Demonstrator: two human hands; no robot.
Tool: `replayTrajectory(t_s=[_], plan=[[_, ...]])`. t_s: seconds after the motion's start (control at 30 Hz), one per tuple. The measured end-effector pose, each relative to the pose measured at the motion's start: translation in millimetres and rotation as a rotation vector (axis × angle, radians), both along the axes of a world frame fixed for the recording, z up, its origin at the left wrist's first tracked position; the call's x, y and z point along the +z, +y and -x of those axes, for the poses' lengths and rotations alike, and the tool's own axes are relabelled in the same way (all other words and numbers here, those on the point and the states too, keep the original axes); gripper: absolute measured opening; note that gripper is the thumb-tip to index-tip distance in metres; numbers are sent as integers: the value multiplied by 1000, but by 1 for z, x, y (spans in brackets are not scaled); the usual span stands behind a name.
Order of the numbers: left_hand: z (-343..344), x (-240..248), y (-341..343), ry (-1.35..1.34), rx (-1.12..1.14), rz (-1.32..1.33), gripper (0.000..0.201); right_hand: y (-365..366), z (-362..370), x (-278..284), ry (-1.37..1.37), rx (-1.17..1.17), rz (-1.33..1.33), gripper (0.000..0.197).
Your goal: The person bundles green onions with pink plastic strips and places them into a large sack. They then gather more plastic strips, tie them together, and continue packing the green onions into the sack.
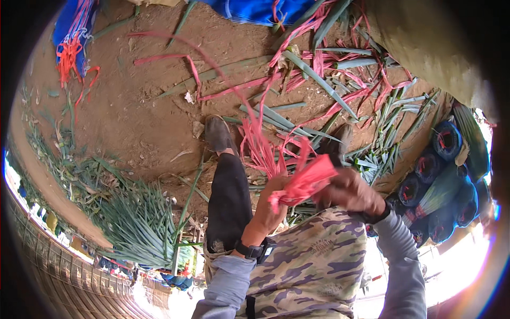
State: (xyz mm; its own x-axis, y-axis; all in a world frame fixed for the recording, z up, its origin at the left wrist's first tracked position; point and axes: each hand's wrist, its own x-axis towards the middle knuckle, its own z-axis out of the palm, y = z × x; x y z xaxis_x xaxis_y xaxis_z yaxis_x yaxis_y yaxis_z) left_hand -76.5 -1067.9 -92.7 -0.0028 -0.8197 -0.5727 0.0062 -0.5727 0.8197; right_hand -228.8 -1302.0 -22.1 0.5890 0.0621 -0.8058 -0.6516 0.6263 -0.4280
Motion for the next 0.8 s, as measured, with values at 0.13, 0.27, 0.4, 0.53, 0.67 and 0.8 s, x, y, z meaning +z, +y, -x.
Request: replayTrajectory(t_s=[0.13, 0.27, 0.4, 0.53, 0.67, 0.8], plan=[[3, 26, -25, 382, 251, -266, 21, -12, -2, -44, -70, -370, 83, 40], [14, 33, -49, 868, 565, -571, 32, 81, -4, -175, -146, -203, 615, 48], [17, 23, -65, 686, 686, -486, 35, 209, 79, -236, -219, 547, 167, 32], [-9, 14, -44, 269, 766, -789, 35, 332, 110, -190, -367, 335, 467, 28], [28, 4, -52, 175, 597, -717, 31, 306, 142, -228, -327, 219, 835, 24], [-7, 5, -27, -7, 627, -785, 25, 201, 56, -245, 252, 531, 1248, 8]])
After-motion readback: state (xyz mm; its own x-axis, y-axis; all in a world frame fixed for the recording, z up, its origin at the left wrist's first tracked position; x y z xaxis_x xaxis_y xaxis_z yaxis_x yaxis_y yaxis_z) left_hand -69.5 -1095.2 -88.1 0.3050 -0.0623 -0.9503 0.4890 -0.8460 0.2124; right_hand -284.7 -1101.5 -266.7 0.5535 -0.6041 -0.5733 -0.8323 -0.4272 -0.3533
